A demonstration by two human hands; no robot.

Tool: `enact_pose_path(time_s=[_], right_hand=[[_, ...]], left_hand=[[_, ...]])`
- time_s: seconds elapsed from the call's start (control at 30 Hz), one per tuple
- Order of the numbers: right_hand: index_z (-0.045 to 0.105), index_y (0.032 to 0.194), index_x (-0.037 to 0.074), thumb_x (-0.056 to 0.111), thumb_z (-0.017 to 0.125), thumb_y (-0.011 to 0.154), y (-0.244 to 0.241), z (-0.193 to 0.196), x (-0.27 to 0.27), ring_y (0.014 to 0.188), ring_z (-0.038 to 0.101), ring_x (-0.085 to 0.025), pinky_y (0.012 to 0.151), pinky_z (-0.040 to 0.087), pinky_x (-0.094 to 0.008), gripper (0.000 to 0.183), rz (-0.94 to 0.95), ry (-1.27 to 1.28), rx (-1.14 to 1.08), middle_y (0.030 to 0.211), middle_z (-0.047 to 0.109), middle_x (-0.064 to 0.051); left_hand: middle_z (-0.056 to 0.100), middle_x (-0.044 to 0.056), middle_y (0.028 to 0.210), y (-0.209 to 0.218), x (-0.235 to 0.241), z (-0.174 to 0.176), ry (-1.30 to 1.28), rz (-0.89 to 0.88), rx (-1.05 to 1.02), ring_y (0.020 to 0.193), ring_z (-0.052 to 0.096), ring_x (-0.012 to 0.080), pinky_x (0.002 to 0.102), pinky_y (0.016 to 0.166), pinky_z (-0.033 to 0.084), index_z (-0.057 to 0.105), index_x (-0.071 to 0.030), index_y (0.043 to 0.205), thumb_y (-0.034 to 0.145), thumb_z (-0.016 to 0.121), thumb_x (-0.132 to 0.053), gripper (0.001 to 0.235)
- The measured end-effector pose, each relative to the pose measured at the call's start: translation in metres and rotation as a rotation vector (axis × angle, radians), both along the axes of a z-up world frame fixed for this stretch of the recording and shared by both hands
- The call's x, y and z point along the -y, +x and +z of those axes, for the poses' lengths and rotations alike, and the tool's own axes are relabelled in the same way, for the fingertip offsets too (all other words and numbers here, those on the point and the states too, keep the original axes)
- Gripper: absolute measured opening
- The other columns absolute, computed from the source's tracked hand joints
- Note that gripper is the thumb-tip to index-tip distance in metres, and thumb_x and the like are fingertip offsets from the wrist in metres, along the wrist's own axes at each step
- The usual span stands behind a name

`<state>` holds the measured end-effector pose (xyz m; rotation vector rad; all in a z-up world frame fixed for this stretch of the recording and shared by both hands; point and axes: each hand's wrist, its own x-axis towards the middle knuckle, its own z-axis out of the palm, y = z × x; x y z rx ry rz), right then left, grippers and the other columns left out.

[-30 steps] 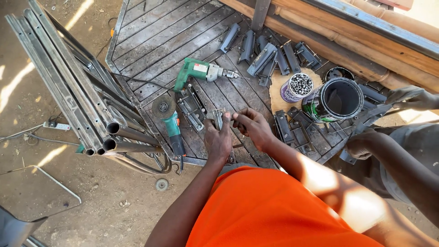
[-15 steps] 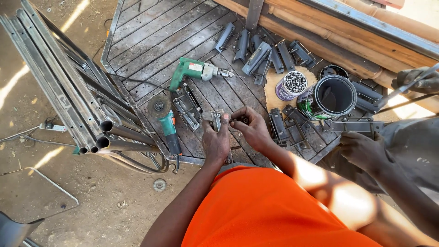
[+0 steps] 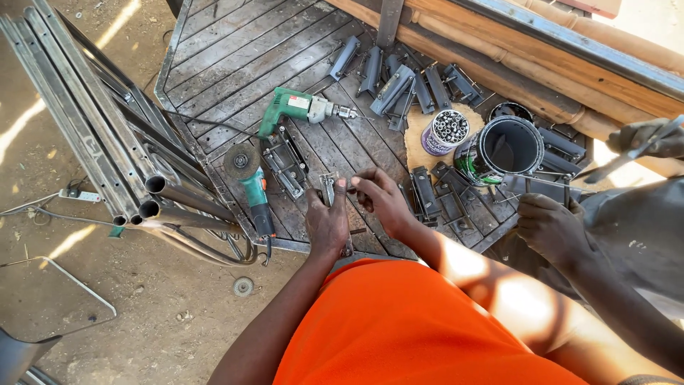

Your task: Manually inspecting and assembling small metal brackets and components on a workbench in a fabrication shop.

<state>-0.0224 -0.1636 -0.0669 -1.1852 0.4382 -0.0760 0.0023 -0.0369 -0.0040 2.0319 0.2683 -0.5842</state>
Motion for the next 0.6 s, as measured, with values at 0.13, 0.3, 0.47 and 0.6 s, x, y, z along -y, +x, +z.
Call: enact_pose_path(time_s=[0.13,0.3,0.47,0.6], right_hand=[[0.066,0.102,0.0,0.019,0.058,0.107,-0.004,-0.005,-0.005,0.062,0.045,-0.009,0.056,0.031,-0.023,0.021,0.06,0.059,-0.075,0.073,0.062,-0.013],[0.063,0.115,0.001,0.006,0.069,0.097,-0.01,-0.012,0.001,0.07,0.051,-0.011,0.06,0.04,-0.026,0.02,0.116,-0.061,0.065,0.086,0.061,-0.011],[0.063,0.104,0.002,0.018,0.06,0.107,-0.015,-0.015,0.0,0.066,0.049,-0.012,0.054,0.036,-0.024,0.017,0.163,0.14,-0.077,0.081,0.064,-0.012],[0.064,0.112,-0.003,-0.001,0.061,0.098,-0.022,0.0,0.009,0.068,0.047,-0.012,0.058,0.036,-0.026,0.014,0.272,0.003,0.009,0.082,0.059,-0.012]], left_hand=[[0.06,0.041,0.124,-0.004,-0.003,-0.003,-0.007,0.026,0.001,0.125,0.057,0.0559,0.062,0.104,0.045,0.043,-0.003,0.141,0.093,0.049,-0.076,0.088],[0.059,0.04,0.127,-0.01,-0.003,-0.007,-0.036,0.08,-0.007,0.126,0.057,0.0554,0.064,0.103,0.046,0.04,-0.002,0.144,0.093,0.047,-0.077,0.091],[0.055,0.043,0.129,-0.017,-0.004,-0.005,-0.064,0.104,0.005,0.128,0.053,0.0585,0.066,0.102,0.044,0.036,0.0,0.148,0.095,0.048,-0.074,0.092],[0.055,0.04,0.13,-0.033,-0.005,-0.026,-0.036,0.174,-0.049,0.128,0.054,0.0556,0.064,0.101,0.046,0.037,-0.003,0.147,0.092,0.05,-0.08,0.095]])
